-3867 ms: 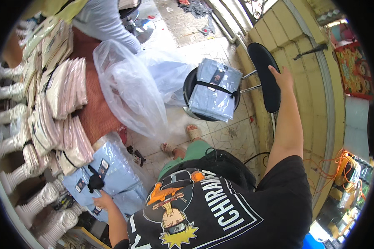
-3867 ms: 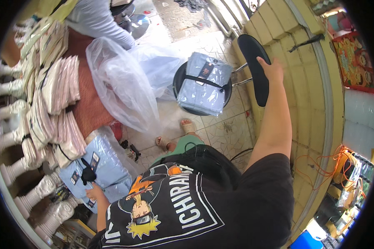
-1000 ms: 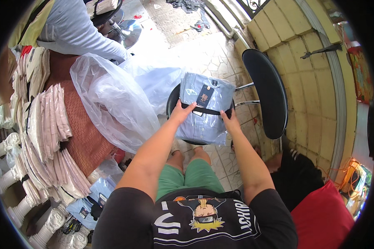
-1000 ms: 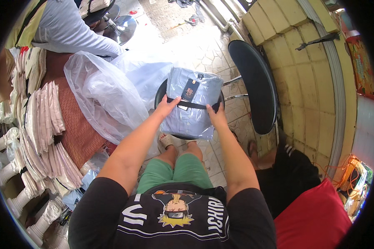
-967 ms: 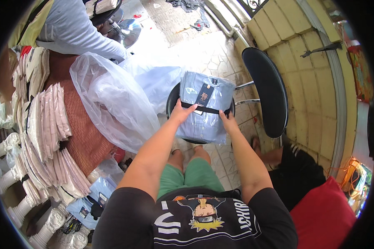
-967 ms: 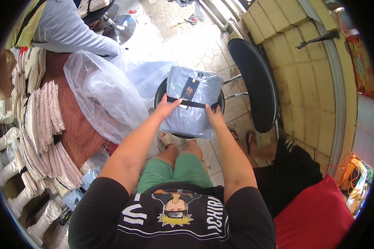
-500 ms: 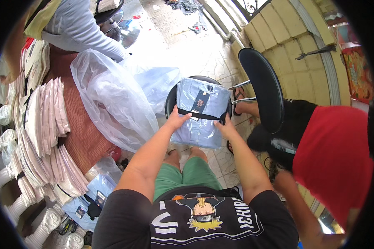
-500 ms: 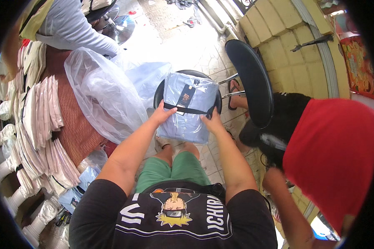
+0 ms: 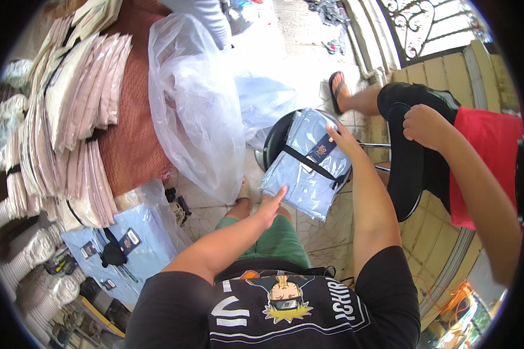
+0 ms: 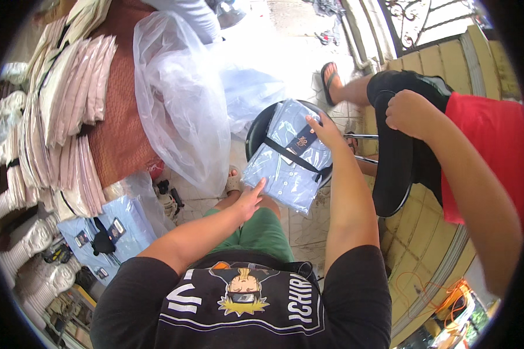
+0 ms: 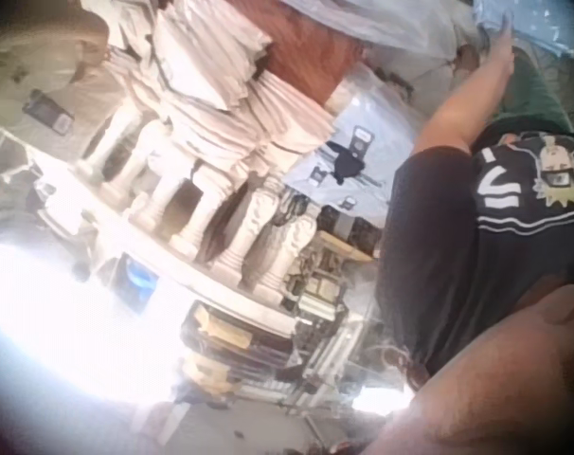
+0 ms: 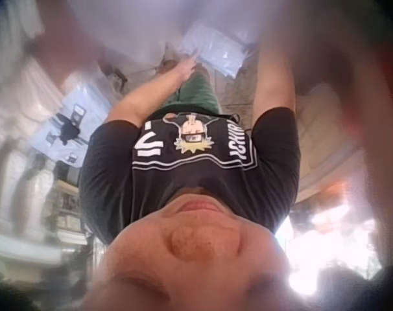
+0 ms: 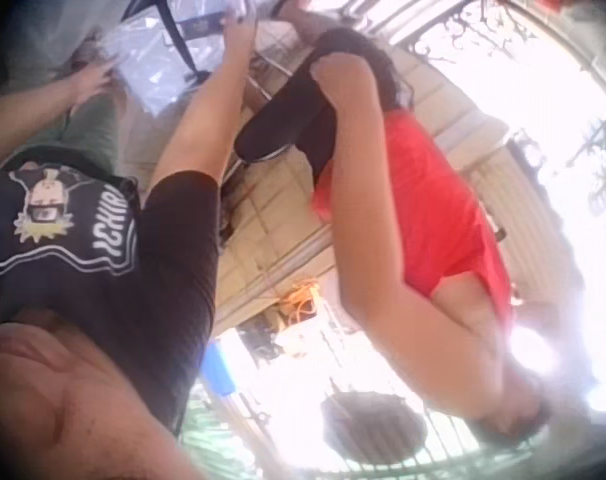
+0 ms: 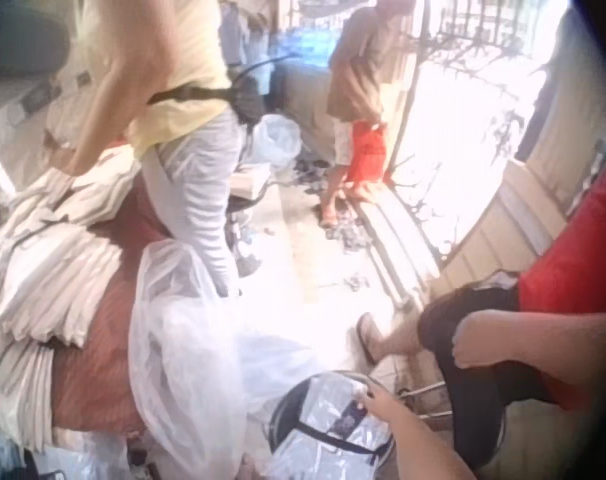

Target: The person organizes and packs folded shirts into plastic bags, securing them with black straps and placing them into a larger plastic bag.

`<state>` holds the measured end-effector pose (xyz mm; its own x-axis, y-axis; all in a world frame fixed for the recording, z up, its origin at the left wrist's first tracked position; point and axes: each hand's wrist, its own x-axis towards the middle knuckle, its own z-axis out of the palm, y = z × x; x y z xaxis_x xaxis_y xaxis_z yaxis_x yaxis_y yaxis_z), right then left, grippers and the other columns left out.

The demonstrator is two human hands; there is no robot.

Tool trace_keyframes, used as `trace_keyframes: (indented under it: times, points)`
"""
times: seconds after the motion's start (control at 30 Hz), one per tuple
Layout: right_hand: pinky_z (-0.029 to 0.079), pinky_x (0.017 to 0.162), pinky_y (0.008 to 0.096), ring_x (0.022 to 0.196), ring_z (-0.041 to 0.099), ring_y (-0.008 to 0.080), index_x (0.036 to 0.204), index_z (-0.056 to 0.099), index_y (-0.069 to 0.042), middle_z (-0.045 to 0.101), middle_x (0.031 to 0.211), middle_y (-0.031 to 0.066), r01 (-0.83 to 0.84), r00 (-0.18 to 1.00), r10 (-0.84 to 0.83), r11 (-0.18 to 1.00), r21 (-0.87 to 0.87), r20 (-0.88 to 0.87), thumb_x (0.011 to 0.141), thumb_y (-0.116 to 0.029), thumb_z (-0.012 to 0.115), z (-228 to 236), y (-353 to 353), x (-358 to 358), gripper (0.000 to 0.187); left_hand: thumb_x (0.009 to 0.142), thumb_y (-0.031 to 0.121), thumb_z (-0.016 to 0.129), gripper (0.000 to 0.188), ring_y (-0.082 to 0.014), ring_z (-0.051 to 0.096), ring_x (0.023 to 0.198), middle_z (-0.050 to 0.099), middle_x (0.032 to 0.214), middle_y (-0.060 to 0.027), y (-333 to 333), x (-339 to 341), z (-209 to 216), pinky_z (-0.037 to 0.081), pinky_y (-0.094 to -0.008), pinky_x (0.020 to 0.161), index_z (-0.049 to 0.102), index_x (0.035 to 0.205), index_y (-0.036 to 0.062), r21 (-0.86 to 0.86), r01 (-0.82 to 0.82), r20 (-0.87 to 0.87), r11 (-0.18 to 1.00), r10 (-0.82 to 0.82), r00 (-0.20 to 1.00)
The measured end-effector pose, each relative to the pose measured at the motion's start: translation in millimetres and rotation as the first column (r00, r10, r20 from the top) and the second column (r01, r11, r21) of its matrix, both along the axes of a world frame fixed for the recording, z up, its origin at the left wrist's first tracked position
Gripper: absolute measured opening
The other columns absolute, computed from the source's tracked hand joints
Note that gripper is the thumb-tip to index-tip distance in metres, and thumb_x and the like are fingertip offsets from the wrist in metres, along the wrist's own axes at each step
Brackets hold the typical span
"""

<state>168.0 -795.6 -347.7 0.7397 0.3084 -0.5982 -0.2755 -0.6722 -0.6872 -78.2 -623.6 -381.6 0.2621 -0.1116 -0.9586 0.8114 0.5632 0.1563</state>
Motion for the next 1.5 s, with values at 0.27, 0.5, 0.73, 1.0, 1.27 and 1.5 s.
trace_keyframes:
  times: [0.27,0.5,0.73,1.0,1.27,1.5]
  points:
    - [0.034,0.094,0.0357,0.109,0.049,0.0298,0.119,0.051,-0.001,0.052,0.116,0.0214,-0.041,0.993,0.020,0.984,-0.175,-0.118,0.076,-0.073,0.035,-35,-27,3,0.085,0.070,0.037,0.073,0.080,-0.0204,0.042,0.115,0.044,0.124,-0.0081,7,-15,-27,0.032,-0.0377,0.097,0.029,0.128,0.0030,-0.169,-0.119,0.208,0.978,0.154,0.966]
    - [0.029,0.099,0.0353,0.116,0.044,0.0339,0.118,0.045,0.011,0.047,0.118,0.0294,0.038,0.969,-0.153,0.865,-0.501,-0.192,0.066,-0.083,0.030,-47,-18,-6,0.108,0.074,0.030,0.070,0.071,-0.0169,0.039,0.117,0.045,0.123,-0.0017,18,-17,-18,0.030,-0.0334,0.099,0.031,0.130,0.0091,-0.358,-0.147,0.129,0.922,0.204,0.970]
    - [0.042,0.088,0.0344,0.099,0.055,0.0225,0.123,0.047,-0.001,0.055,0.114,0.0146,0.715,0.645,-0.610,0.695,0.081,-0.460,0.078,-0.065,0.042,-34,-33,-26,0.078,0.061,0.025,0.080,0.091,-0.0246,0.039,0.118,0.041,0.125,-0.0156,28,7,97,0.036,-0.0347,0.095,0.027,0.129,-0.0031,0.290,0.303,0.610,0.908,-0.419,0.673]
    - [0.043,0.087,0.0353,0.095,0.056,0.0219,0.119,0.050,-0.005,0.057,0.111,0.0120,0.737,0.675,-0.218,0.262,0.624,-0.705,0.084,-0.055,0.041,28,30,-41,0.062,0.060,0.034,0.077,0.102,-0.0388,0.019,0.129,0.013,0.138,-0.0264,18,58,215,0.022,-0.0432,0.103,0.017,0.139,0.0105,0.611,0.150,0.746,0.777,-0.629,0.219]
    - [0.045,0.084,0.0361,0.091,0.057,0.0215,0.115,0.053,-0.007,0.058,0.107,0.0106,0.717,0.695,-0.143,0.211,0.665,-0.704,0.085,-0.051,0.043,57,52,-69,0.054,0.065,0.031,0.075,0.098,-0.0298,0.019,0.131,0.020,0.139,-0.0203,26,58,237,0.017,-0.0382,0.106,0.016,0.138,0.0043,0.391,0.240,0.800,0.888,-0.457,0.388]
    - [0.046,0.082,0.0368,0.088,0.058,0.0212,0.111,0.056,-0.009,0.060,0.104,0.0094,0.739,0.670,-0.201,0.273,0.616,-0.714,0.086,-0.047,0.045,47,41,-83,0.047,0.066,0.031,0.074,0.094,-0.0295,0.025,0.126,0.026,0.135,-0.0205,30,60,235,0.020,-0.0378,0.104,0.019,0.136,-0.0001,0.451,0.182,0.747,0.874,-0.481,0.459]
